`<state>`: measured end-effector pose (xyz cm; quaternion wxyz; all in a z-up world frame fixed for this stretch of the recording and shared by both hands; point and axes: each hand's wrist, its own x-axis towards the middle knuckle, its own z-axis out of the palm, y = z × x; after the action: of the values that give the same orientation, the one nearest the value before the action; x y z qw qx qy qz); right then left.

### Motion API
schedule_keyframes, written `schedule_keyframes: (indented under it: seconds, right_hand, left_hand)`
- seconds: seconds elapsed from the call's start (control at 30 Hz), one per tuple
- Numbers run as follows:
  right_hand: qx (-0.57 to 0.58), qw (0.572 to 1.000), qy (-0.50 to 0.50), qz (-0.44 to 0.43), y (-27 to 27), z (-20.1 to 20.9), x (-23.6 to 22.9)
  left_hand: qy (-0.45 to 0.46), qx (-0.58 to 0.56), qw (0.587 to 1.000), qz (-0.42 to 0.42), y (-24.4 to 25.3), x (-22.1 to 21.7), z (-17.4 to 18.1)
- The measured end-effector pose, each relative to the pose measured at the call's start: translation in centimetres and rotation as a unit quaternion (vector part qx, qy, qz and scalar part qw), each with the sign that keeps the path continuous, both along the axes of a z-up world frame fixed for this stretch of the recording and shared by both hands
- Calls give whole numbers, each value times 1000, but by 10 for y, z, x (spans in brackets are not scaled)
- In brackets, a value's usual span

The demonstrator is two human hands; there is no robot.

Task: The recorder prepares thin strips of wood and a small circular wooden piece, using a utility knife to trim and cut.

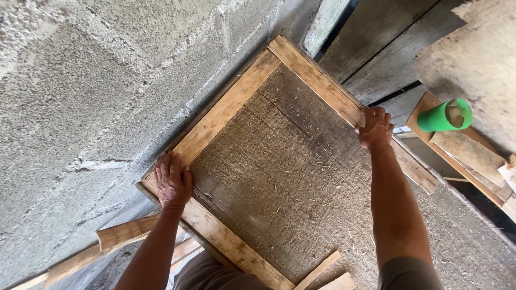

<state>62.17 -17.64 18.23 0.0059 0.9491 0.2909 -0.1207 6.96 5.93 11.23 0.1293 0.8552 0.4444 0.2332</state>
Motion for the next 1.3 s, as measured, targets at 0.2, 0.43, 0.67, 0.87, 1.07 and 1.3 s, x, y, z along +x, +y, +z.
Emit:
schedule_keyframes:
  seconds: [0.2, 0.43, 0.67, 0.87, 1.07, 1.3]
  right_hand:
    - [-14, 1000, 6, -1, -1, -1, 3]
    - [-13, 999, 36, 2, -4, 3, 4]
    - [0, 999, 41, -16, -2, 0, 5]
    - [-4, 999, 34, -20, 2, 3, 5]
    - [-10, 1000, 18, -22, 2, -1, 3]
    - [14, 999, 4, -43, 0, -8, 2]
  left_hand:
    - [-6, 2, 1000, -2, 0, 0, 4]
    - [-3, 2, 1000, 1, 1, 1, 5]
    - [0, -12, 1000, 10, 0, -1, 3]
    - [-1, -8, 1000, 7, 1, -2, -1]
    - [-6, 0, 1000, 3, 1, -3, -3]
    - [4, 82, 996, -16, 14, 63, 17]
